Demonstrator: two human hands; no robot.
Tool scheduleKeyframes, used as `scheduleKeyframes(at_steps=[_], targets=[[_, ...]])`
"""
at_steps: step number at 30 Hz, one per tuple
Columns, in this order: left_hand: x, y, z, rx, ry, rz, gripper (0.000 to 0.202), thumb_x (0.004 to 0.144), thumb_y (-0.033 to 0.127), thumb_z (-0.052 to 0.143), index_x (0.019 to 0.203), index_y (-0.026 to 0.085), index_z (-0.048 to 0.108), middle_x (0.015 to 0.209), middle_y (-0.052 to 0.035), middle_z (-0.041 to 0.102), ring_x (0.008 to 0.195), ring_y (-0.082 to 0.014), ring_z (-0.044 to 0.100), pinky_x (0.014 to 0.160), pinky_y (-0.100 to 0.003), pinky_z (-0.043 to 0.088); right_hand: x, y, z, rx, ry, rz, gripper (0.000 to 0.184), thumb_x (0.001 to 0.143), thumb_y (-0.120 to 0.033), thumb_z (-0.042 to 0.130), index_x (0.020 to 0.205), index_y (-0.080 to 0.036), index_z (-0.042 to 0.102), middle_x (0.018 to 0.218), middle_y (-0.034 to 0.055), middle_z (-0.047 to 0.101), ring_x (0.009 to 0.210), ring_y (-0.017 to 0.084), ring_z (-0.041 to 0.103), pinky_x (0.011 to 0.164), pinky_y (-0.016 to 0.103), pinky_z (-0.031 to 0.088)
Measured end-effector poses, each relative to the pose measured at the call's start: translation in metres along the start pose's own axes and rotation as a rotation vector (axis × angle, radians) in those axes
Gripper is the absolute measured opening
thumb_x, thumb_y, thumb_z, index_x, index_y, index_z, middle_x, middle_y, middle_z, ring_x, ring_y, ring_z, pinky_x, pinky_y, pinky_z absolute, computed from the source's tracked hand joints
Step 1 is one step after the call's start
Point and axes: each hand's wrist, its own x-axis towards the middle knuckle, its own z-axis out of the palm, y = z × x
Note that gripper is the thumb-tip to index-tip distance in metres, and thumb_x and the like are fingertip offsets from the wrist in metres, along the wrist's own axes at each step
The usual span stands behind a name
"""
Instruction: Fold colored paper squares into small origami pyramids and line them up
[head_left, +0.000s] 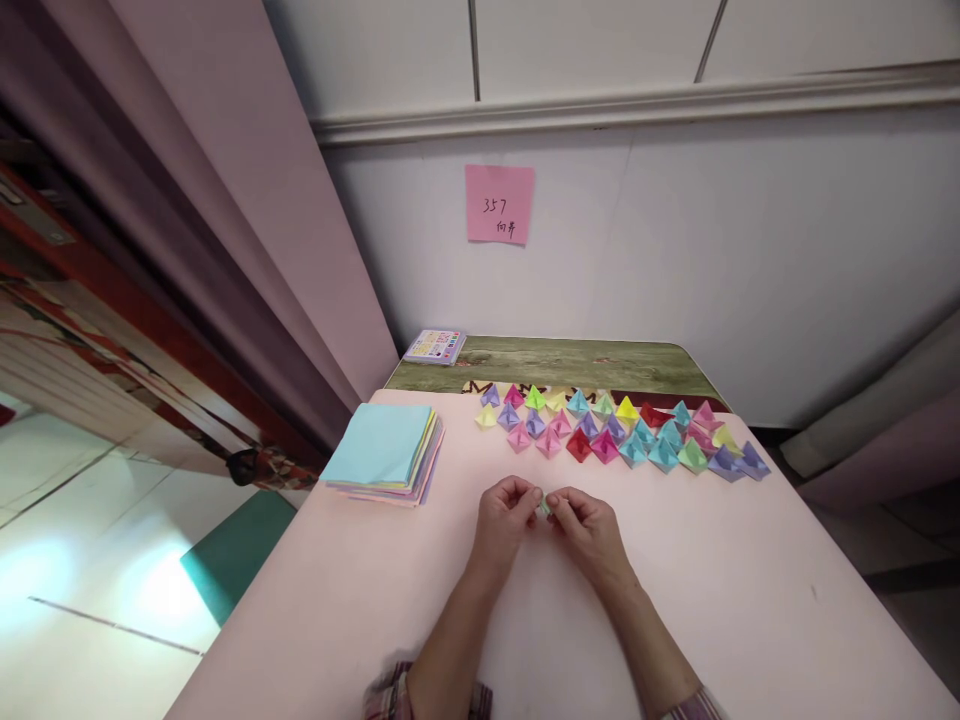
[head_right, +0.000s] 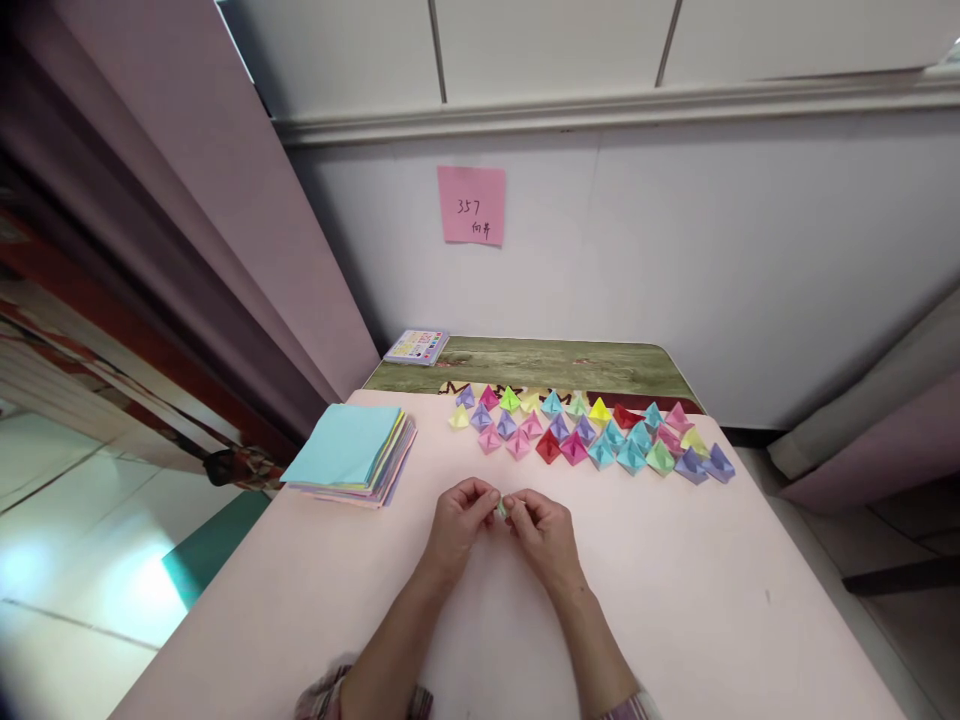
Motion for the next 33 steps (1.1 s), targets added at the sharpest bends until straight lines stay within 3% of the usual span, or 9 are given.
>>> scheduleKeyframes(at_steps=[5, 10, 12, 15, 17, 20, 24, 27, 33], targets=[[0.002, -0.002, -0.001, -0.165, 0.072, -0.119, 0.029, 0.067, 0.04, 0.073, 0.066, 0.015, 0.058, 0.054, 0.0031, 0.054, 0.047, -0.0082, 0.047, 0.049, -0.021, 0.039, 0.0, -0.001, -0.002, 0.19, 0.133, 0.098, 0.043, 0.087, -0.052, 0.057, 0.113, -0.018, 0.064, 0.079, 0.0043, 0.067, 0.069, 0.017, 0.063, 0.066, 0.028, 0.053], [0.001, -0.004, -0.004, 0.044, 0.147, -0.174, 0.036, 0.079, 0.054, 0.058, 0.079, 0.017, 0.057, 0.053, 0.0034, 0.056, 0.035, -0.0077, 0.038, 0.034, -0.02, 0.026, 0.001, -0.002, -0.004, 0.218, 0.348, 0.126, 0.041, 0.086, -0.052, 0.057, 0.104, -0.016, 0.067, 0.077, 0.0053, 0.066, 0.064, 0.014, 0.058, 0.06, 0.027, 0.051], [0.001, -0.002, -0.008, 0.151, 0.245, -0.119, 0.036, 0.084, 0.053, 0.05, 0.086, 0.018, 0.057, 0.049, 0.0045, 0.054, 0.034, -0.0085, 0.036, 0.035, -0.02, 0.026, 0.002, 0.0, -0.004, 0.223, 0.373, 0.134, 0.041, 0.085, -0.052, 0.059, 0.101, -0.016, 0.068, 0.075, 0.0049, 0.065, 0.062, 0.014, 0.057, 0.058, 0.026, 0.051], [0.004, 0.003, -0.015, 0.227, 0.345, 0.048, 0.024, 0.083, 0.042, 0.054, 0.083, 0.019, 0.058, 0.052, 0.0044, 0.053, 0.046, -0.0098, 0.046, 0.047, -0.02, 0.035, 0.002, 0.004, -0.005, 0.226, 0.376, 0.146, 0.04, 0.082, -0.051, 0.063, 0.099, -0.015, 0.069, 0.074, 0.0047, 0.065, 0.06, 0.014, 0.057, 0.056, 0.026, 0.05], [0.005, 0.007, -0.02, 0.246, 0.297, 0.107, 0.015, 0.079, 0.034, 0.058, 0.079, 0.019, 0.061, 0.058, 0.0033, 0.054, 0.053, -0.0105, 0.049, 0.052, -0.02, 0.037, 0.002, 0.007, -0.006, 0.2, 0.359, 0.151, 0.039, 0.081, -0.05, 0.064, 0.098, -0.016, 0.069, 0.076, 0.0053, 0.066, 0.06, 0.014, 0.058, 0.056, 0.026, 0.05], [0.005, 0.011, -0.026, 0.289, 0.114, 0.092, 0.01, 0.074, 0.025, 0.06, 0.076, 0.018, 0.066, 0.065, 0.0018, 0.056, 0.052, -0.0097, 0.045, 0.05, -0.02, 0.034, 0.002, 0.006, -0.009, 0.088, 0.243, 0.126, 0.034, 0.082, -0.047, 0.064, 0.097, -0.017, 0.07, 0.08, 0.006, 0.068, 0.062, 0.015, 0.058, 0.057, 0.027, 0.049], [0.004, 0.01, -0.028, 0.343, -0.057, 0.12, 0.012, 0.069, 0.026, 0.066, 0.077, 0.018, 0.069, 0.078, -0.001, 0.06, 0.058, -0.0097, 0.049, 0.055, -0.021, 0.039, 0.001, 0.002, -0.007, -0.096, 0.09, -0.042, 0.024, 0.08, -0.041, 0.067, 0.092, -0.021, 0.072, 0.087, 0.0056, 0.067, 0.06, 0.014, 0.056, 0.056, 0.026, 0.047], [0.003, 0.006, -0.026, 0.419, -0.057, 0.109, 0.012, 0.066, 0.027, 0.07, 0.07, 0.017, 0.066, 0.074, -0.0011, 0.061, 0.058, -0.0105, 0.05, 0.055, -0.022, 0.04, 0.0, 0.002, -0.003, -0.215, 0.059, -0.137, 0.019, 0.081, -0.039, 0.066, 0.09, -0.023, 0.073, 0.089, 0.0053, 0.067, 0.058, 0.014, 0.057, 0.055, 0.027, 0.047], [0.005, -0.001, -0.024, 0.448, -0.042, 0.078, 0.009, 0.071, 0.025, 0.065, 0.068, 0.017, 0.064, 0.062, 0.0004, 0.06, 0.056, -0.0116, 0.052, 0.053, -0.022, 0.04, -0.001, 0.0, -0.003, -0.39, 0.069, -0.186, 0.016, 0.087, -0.035, 0.059, 0.085, -0.025, 0.072, 0.084, 0.0044, 0.069, 0.07, 0.018, 0.063, 0.063, 0.029, 0.049]])
